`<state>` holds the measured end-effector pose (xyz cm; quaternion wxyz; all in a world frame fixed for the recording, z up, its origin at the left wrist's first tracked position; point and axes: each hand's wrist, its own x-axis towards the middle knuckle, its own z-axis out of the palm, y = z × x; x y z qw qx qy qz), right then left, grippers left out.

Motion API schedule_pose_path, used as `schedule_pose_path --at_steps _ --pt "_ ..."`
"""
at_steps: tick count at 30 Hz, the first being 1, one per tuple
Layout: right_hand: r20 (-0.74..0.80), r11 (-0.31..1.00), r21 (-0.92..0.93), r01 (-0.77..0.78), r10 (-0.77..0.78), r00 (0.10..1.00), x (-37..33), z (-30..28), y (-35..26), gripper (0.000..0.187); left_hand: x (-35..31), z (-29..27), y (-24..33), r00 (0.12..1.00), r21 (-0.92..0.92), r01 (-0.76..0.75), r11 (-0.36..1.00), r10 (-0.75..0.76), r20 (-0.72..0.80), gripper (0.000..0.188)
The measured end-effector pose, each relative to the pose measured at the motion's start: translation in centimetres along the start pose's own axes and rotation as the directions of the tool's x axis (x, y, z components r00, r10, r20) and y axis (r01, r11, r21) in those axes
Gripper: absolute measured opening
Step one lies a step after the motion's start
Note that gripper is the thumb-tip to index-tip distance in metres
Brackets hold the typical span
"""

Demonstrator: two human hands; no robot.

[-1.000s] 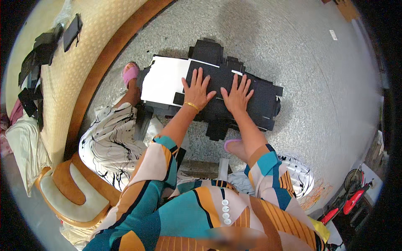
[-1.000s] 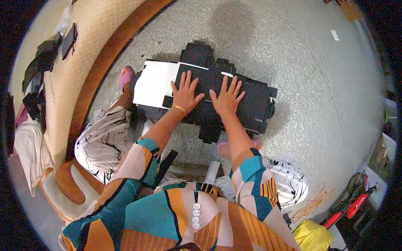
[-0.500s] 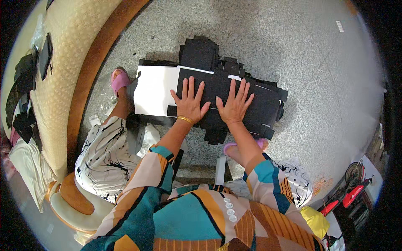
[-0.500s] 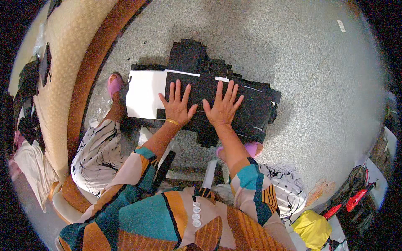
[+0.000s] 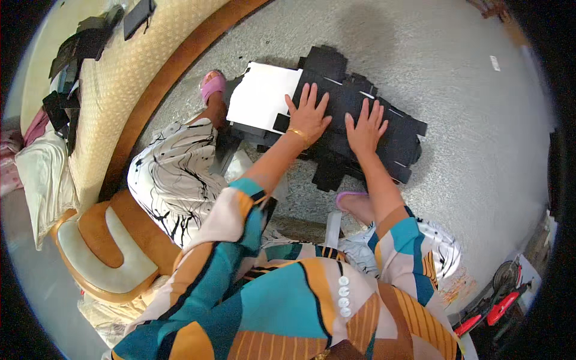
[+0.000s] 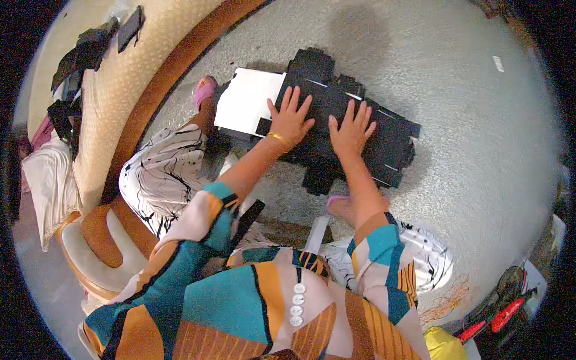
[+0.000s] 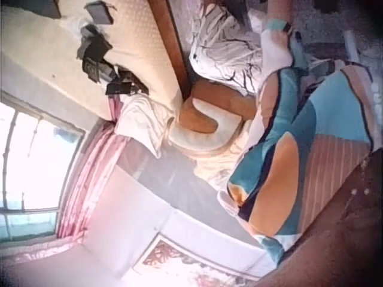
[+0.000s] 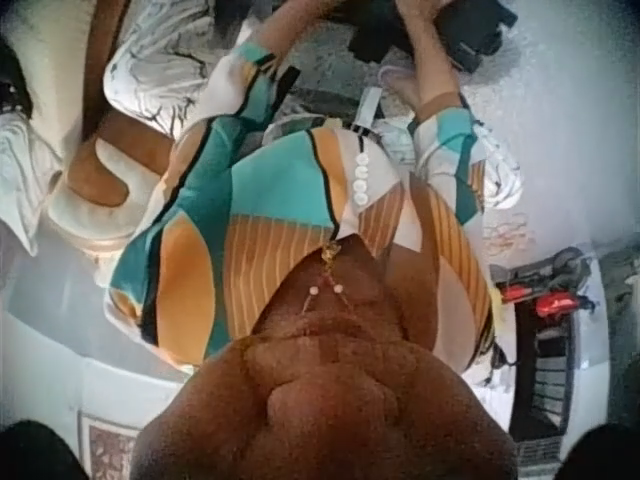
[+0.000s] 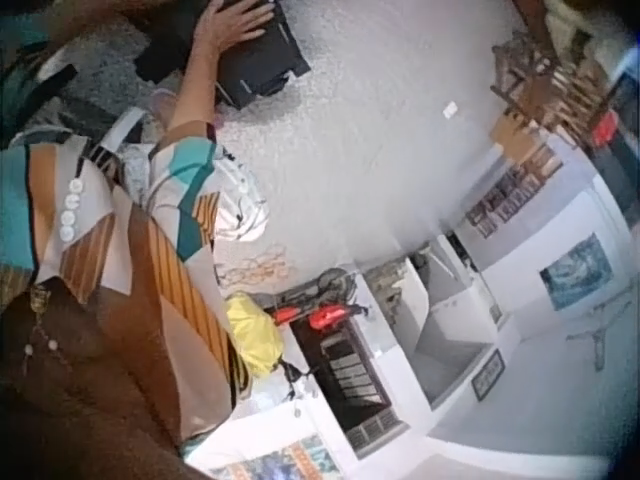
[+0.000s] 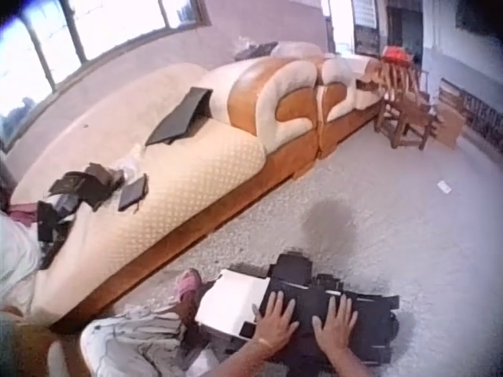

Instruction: The recorder is folding and assembling black cardboard or plastic sheets and organizing papers and packaging materials.

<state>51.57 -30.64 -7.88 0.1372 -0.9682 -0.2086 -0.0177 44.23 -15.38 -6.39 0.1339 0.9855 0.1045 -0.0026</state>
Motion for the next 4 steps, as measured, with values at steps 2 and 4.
schedule_pose_path --at_steps 2,4 --pt "-0.12 0.996 0.071 0.053 -0.044 0.992 -1.4 -2.1 0.3 0.064 0.3 -5.5 1.5 0.994 -0.012 -0.064 0.998 0.065 0.083 0.059" --pt "-0.107 0.991 0.078 0.11 -0.102 0.989 -3.7 -3.9 1.0 0.064 1.8 -15.9 4.0 0.329 -0.565 -0.099 0.819 0.563 0.758 0.057"
